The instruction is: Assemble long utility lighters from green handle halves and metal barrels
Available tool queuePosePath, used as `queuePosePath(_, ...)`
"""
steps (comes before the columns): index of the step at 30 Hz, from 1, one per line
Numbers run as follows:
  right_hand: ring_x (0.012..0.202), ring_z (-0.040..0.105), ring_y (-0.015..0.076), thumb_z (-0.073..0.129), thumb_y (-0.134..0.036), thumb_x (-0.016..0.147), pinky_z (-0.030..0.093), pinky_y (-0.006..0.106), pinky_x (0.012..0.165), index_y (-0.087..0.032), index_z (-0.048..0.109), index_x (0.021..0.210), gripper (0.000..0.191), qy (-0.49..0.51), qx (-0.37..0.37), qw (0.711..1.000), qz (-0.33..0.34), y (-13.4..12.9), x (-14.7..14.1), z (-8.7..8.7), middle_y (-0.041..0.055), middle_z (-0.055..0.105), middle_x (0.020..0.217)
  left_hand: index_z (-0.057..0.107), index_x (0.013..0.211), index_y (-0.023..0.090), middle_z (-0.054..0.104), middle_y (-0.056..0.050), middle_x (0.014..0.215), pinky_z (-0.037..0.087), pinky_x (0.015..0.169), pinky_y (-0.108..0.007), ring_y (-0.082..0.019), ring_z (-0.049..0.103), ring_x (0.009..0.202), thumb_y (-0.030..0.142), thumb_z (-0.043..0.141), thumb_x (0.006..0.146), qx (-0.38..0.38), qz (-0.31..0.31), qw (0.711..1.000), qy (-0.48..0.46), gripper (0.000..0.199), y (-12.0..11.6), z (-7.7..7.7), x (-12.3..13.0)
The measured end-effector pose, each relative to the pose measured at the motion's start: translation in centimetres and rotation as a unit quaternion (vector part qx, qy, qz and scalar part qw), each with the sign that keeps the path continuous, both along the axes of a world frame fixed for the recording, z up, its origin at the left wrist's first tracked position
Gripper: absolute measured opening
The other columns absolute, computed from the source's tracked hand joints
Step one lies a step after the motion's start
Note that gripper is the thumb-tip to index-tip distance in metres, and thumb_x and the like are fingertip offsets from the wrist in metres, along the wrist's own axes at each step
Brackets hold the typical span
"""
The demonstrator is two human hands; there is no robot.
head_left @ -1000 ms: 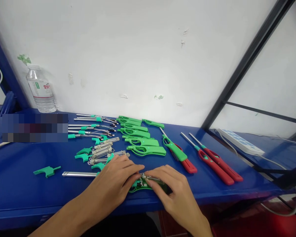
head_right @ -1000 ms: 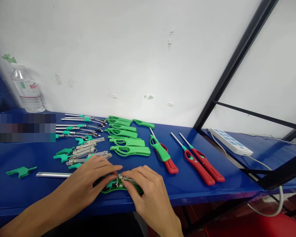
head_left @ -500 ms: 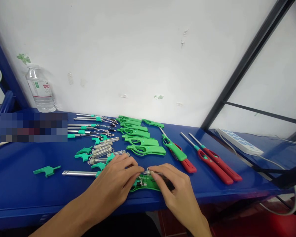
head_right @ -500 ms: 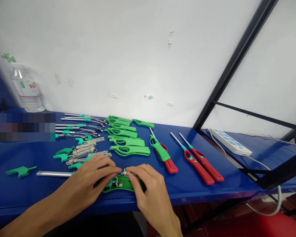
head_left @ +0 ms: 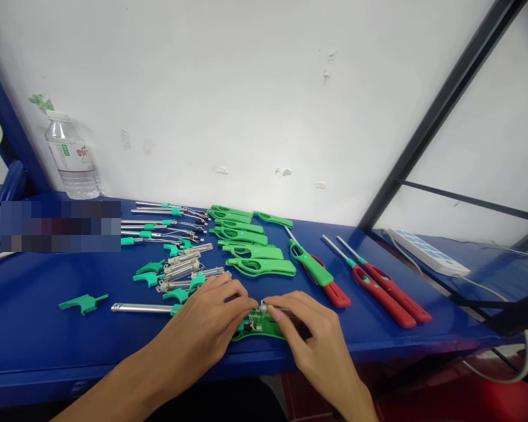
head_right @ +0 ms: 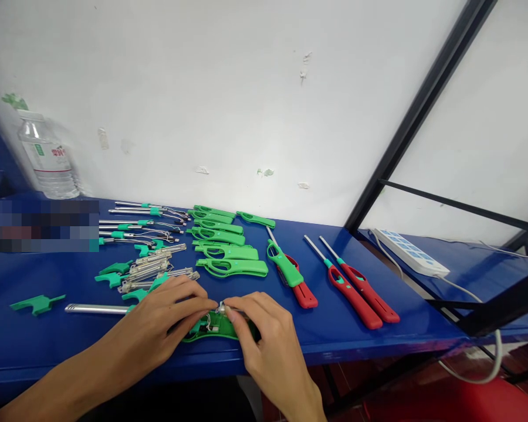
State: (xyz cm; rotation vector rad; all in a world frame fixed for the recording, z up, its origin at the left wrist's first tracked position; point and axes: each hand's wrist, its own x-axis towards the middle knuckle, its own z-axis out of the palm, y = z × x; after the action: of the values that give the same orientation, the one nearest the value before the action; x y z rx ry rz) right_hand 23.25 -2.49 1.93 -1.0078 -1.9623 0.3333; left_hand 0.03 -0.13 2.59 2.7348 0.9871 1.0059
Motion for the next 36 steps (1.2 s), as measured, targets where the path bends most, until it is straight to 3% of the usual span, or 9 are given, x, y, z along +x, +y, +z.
queuePosePath(15, 0.095, 0.081, 0.0215, 0.069, -0.013, 0.107, 0.061, 0.03, 0.089, -0.026, 0.082, 0.113, 0.02, 0.016, 0.035, 0.999, 0.015, 0.08, 0.11, -0.16, 0.0011, 0.086, 0.106, 0.073, 0.113, 0.018, 0.069, -0.005, 0.101, 0.045, 0.089, -0.039, -0.022, 0.06, 0.094, 0.007, 0.049, 0.112, -0.006, -0.02, 1.0, -0.016, 0.027, -0.02, -0.38, -0.01)
queuePosePath(28, 0.096, 0.086, 0.0216, 0.072, -0.021, 0.108, 0.061, 0.029, 0.092, -0.025, 0.085, 0.113, 0.014, 0.0, 0.086, 0.996, -0.003, 0.23, 0.14, -0.37, -0.0005, 0.089, 0.109, 0.072, 0.111, 0.02, 0.07, -0.003, 0.099, 0.045, 0.086, -0.038, -0.022, 0.061, 0.091, 0.01, 0.05, 0.113, 0.021, -0.019, 0.999, -0.046, 0.024, 0.11, -0.67, 0.07)
queuePosePath(36, 0.089, 0.083, 0.0199, 0.077, -0.014, 0.103, 0.061, 0.029, 0.087, -0.023, 0.084, 0.112, 0.015, 0.024, 0.097, 0.995, 0.01, 0.32, 0.07, -0.44, 0.0, 0.089, 0.106, 0.07, 0.104, 0.02, 0.073, 0.0, 0.096, 0.043, 0.096, -0.039, -0.021, 0.061, 0.091, 0.012, 0.056, 0.112, 0.032, -0.011, 0.997, -0.063, 0.018, 0.23, -0.7, 0.23)
